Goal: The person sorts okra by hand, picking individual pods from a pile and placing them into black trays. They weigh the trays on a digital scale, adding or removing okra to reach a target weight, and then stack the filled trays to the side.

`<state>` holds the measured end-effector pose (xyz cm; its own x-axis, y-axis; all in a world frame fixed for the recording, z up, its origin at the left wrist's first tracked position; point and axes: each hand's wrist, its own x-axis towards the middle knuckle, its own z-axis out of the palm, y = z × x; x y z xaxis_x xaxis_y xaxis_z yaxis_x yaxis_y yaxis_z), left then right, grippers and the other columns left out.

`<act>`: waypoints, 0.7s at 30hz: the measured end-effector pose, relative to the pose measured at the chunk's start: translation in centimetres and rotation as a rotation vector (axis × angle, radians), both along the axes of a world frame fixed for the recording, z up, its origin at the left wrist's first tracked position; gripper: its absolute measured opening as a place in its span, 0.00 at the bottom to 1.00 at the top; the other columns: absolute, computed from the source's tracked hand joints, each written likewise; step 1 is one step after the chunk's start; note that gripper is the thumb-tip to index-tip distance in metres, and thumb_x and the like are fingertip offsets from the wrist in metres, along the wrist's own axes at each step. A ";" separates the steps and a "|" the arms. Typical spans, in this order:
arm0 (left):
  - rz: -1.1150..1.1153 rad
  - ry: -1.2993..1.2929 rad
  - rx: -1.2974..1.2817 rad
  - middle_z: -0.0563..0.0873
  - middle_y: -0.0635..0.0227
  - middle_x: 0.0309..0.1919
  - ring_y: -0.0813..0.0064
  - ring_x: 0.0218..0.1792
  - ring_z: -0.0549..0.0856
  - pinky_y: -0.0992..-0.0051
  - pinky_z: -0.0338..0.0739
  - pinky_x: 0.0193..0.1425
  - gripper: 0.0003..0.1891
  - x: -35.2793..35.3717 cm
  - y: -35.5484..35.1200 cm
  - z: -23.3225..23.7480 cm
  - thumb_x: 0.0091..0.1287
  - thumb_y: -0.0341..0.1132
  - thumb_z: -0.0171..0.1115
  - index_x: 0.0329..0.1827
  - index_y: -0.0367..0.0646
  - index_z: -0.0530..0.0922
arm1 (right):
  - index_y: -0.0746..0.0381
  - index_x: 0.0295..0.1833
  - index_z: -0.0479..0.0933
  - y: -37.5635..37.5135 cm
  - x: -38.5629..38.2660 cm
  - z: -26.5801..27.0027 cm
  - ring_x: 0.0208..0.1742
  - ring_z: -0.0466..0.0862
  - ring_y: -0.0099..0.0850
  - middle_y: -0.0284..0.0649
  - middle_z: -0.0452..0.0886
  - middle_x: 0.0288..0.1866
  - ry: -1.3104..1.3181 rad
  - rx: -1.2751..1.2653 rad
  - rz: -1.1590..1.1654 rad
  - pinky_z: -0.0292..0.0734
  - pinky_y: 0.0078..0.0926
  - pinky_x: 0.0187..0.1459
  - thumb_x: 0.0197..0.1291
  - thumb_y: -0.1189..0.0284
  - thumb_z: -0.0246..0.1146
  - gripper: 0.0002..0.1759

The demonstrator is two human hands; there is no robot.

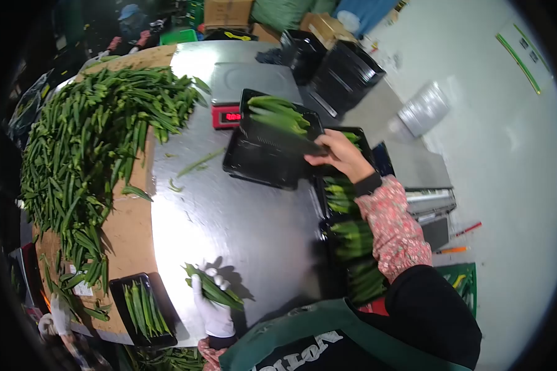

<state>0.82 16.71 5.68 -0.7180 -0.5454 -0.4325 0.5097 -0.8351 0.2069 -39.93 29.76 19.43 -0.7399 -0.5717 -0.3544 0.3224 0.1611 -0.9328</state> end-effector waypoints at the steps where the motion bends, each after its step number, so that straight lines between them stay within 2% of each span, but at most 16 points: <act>1: 0.009 0.033 -0.005 0.80 0.66 0.41 0.76 0.35 0.78 0.75 0.77 0.37 0.21 0.5 0.4 -0.2 0.78 0.45 0.52 0.65 0.40 0.71 | 0.69 0.53 0.74 3.4 1.8 1.4 0.39 0.88 0.41 0.48 0.83 0.45 0.010 0.038 0.048 0.89 0.35 0.41 0.64 0.77 0.57 0.13; 3: -0.022 0.027 -0.020 0.80 0.66 0.41 0.76 0.35 0.78 0.75 0.77 0.37 0.20 1.0 1.1 -0.1 0.78 0.44 0.53 0.64 0.39 0.72 | 0.68 0.55 0.74 9.5 6.3 3.7 0.36 0.88 0.36 0.45 0.83 0.42 0.023 -0.018 0.061 0.89 0.32 0.40 0.64 0.75 0.58 0.15; 5: -0.067 0.036 -0.017 0.80 0.66 0.42 0.76 0.35 0.78 0.75 0.76 0.37 0.20 1.0 2.1 0.7 0.78 0.43 0.53 0.64 0.39 0.72 | 0.70 0.58 0.73 14.6 10.0 5.7 0.32 0.88 0.35 0.45 0.84 0.41 -0.020 0.040 0.025 0.89 0.31 0.35 0.63 0.75 0.58 0.18; 8: -0.140 0.061 -0.027 0.80 0.65 0.43 0.75 0.37 0.79 0.75 0.77 0.38 0.22 0.7 3.8 1.0 0.78 0.44 0.53 0.67 0.39 0.69 | 0.71 0.60 0.71 21.8 13.7 4.7 0.27 0.88 0.35 0.47 0.86 0.42 -0.049 0.092 -0.097 0.87 0.29 0.25 0.62 0.76 0.58 0.21; 11: -0.215 0.041 -0.055 0.80 0.66 0.44 0.75 0.37 0.79 0.75 0.77 0.38 0.24 0.3 5.8 1.9 0.77 0.43 0.54 0.69 0.38 0.68 | 0.71 0.61 0.71 27.5 16.7 3.3 0.31 0.88 0.31 0.43 0.86 0.43 -0.012 0.101 -0.197 0.87 0.28 0.26 0.62 0.77 0.57 0.22; 13: -0.273 0.039 -0.055 0.80 0.66 0.44 0.76 0.37 0.79 0.75 0.77 0.38 0.24 0.0 6.9 2.1 0.77 0.43 0.54 0.69 0.38 0.69 | 0.69 0.61 0.73 30.0 18.6 2.9 0.36 0.86 0.25 0.38 0.84 0.45 0.058 0.174 -0.252 0.86 0.26 0.30 0.62 0.78 0.56 0.20; 15: -0.327 0.036 -0.047 0.80 0.67 0.43 0.76 0.37 0.79 0.77 0.78 0.38 0.23 -0.3 8.2 2.7 0.77 0.43 0.54 0.68 0.38 0.70 | 0.70 0.58 0.74 32.4 19.6 1.4 0.34 0.86 0.28 0.39 0.84 0.41 0.127 0.217 -0.304 0.85 0.25 0.29 0.62 0.79 0.54 0.18; 17: -0.384 0.034 -0.027 0.80 0.68 0.42 0.77 0.36 0.79 0.77 0.78 0.38 0.22 -0.5 9.0 2.8 0.77 0.43 0.54 0.67 0.39 0.70 | 0.70 0.58 0.75 33.6 20.3 0.3 0.34 0.85 0.27 0.39 0.83 0.40 0.136 0.191 -0.316 0.84 0.25 0.29 0.63 0.78 0.54 0.17; 18: -0.367 -0.001 0.030 0.81 0.67 0.39 0.76 0.34 0.79 0.76 0.76 0.35 0.23 -0.9 9.7 3.3 0.76 0.44 0.56 0.67 0.40 0.72 | 0.70 0.57 0.75 33.9 20.4 -0.1 0.34 0.85 0.26 0.38 0.83 0.40 0.141 0.176 -0.323 0.84 0.24 0.29 0.64 0.78 0.54 0.17; 21: -0.402 -0.005 0.001 0.81 0.67 0.39 0.76 0.34 0.79 0.76 0.76 0.35 0.23 -1.4 10.5 4.0 0.75 0.44 0.57 0.67 0.40 0.72 | 0.70 0.56 0.75 33.0 19.2 -1.0 0.34 0.84 0.24 0.37 0.82 0.38 0.196 0.158 -0.263 0.84 0.25 0.29 0.64 0.78 0.55 0.15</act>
